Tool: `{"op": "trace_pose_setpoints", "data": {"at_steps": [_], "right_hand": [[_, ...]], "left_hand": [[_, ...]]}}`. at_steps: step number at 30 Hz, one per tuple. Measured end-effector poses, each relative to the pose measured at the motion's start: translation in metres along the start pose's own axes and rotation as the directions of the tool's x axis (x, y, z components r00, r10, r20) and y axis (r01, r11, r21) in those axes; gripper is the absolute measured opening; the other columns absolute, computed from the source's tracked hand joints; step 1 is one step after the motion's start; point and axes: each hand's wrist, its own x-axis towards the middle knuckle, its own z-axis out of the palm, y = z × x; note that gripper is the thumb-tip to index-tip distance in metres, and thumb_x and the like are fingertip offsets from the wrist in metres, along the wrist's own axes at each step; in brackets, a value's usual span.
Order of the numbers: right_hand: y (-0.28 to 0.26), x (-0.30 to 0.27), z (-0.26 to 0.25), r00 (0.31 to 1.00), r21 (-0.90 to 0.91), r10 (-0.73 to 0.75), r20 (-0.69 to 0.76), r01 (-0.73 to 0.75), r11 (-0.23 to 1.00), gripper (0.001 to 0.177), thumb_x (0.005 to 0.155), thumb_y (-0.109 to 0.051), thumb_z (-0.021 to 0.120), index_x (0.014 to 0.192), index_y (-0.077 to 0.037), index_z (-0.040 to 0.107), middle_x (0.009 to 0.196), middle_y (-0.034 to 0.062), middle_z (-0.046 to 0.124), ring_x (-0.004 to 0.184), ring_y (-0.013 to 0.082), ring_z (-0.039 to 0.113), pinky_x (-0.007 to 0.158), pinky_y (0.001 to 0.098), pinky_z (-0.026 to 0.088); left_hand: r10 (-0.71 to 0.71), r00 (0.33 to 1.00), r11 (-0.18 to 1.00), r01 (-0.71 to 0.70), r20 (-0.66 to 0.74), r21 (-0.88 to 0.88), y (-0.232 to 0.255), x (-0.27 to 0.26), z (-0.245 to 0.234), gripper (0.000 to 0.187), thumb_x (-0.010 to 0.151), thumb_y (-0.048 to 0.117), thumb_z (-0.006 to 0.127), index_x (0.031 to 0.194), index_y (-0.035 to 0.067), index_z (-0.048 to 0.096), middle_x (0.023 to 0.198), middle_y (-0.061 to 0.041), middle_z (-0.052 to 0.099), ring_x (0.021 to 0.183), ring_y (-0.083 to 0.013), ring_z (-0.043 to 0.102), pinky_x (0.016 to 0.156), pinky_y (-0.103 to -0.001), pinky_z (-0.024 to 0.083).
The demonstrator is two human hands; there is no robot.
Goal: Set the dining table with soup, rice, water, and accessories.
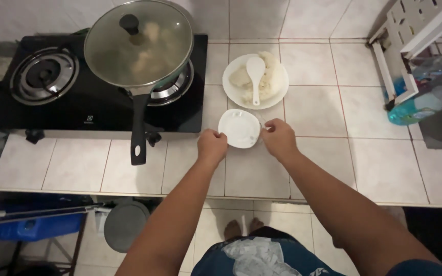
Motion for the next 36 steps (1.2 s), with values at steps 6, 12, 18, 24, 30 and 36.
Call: {"op": "trace_pose_setpoints", "data": {"at_steps": [6,12,18,24,30,36], "right_hand": [[-0.014,-0.014,-0.031,0.996,0.099,0.035,-0.077,-0.027,0.995,0.025,0.085,-0.017,0.072,0.105,-0.002,0.074,0.089,0.0123,0.075,0.079,0.0231,0.071,0.072,0.0355,0.056],[-0.014,-0.016,-0.059,0.988,0.327,0.153,-0.008,-0.142,0.934,0.021,0.089,-0.013,0.068,0.104,0.002,0.071,0.083,0.0092,0.071,0.066,0.0175,0.069,0.059,0.0322,0.055],[-0.044,-0.020,-0.117,0.943,0.558,0.292,0.161,-0.331,0.761,0.024,0.099,-0.021,0.057,0.112,-0.002,0.066,0.095,0.0058,0.073,0.076,0.0172,0.070,0.064,0.0288,0.056],[0.004,-0.030,-0.180,0.952,0.757,0.306,0.029,-0.221,0.615,0.018,0.100,-0.018,0.055,0.104,-0.003,0.065,0.093,0.0059,0.070,0.079,0.0158,0.069,0.069,0.0321,0.060],[0.112,-0.046,-0.269,0.912,0.688,0.377,-0.161,-0.170,0.706,0.010,0.094,-0.009,0.064,0.090,-0.001,0.062,0.083,0.0072,0.067,0.070,0.0182,0.067,0.062,0.0360,0.059],[0.222,-0.044,-0.387,0.822,0.707,0.523,-0.226,-0.231,0.668,0.010,0.091,-0.007,0.065,0.088,0.002,0.063,0.083,0.0088,0.066,0.070,0.0185,0.066,0.061,0.0355,0.058]], "left_hand": [[-0.014,0.994,0.987,0.032,0.111,-0.156,0.017,-0.005,-0.030,0.018,0.090,0.017,0.067,0.089,0.000,0.066,0.076,-0.017,0.073,0.066,-0.0279,0.074,0.063,-0.039,0.058],[0.120,0.979,0.960,-0.073,0.163,-0.270,0.018,0.006,-0.031,0.018,0.092,0.015,0.068,0.086,-0.001,0.065,0.070,-0.013,0.071,0.059,-0.0195,0.071,0.055,-0.034,0.056],[0.190,0.924,0.857,0.008,0.332,-0.515,0.110,-0.008,-0.033,0.014,0.093,0.012,0.065,0.091,-0.001,0.059,0.077,-0.007,0.068,0.064,-0.0159,0.071,0.056,-0.031,0.062],[0.259,0.816,0.849,0.063,0.517,-0.525,0.154,-0.044,0.057,0.016,0.095,0.011,0.063,0.094,-0.003,0.055,0.077,-0.015,0.067,0.062,-0.0218,0.070,0.055,-0.034,0.061],[0.236,0.584,0.893,0.185,0.777,-0.410,0.209,-0.106,0.148,0.016,0.093,0.011,0.065,0.095,-0.004,0.058,0.081,-0.018,0.071,0.064,-0.0215,0.070,0.059,-0.035,0.063],[0.231,0.425,0.963,0.027,0.875,-0.268,0.291,-0.178,0.261,0.026,0.095,0.022,0.068,0.093,-0.003,0.063,0.082,-0.014,0.071,0.064,-0.0206,0.070,0.058,-0.034,0.061]]}}
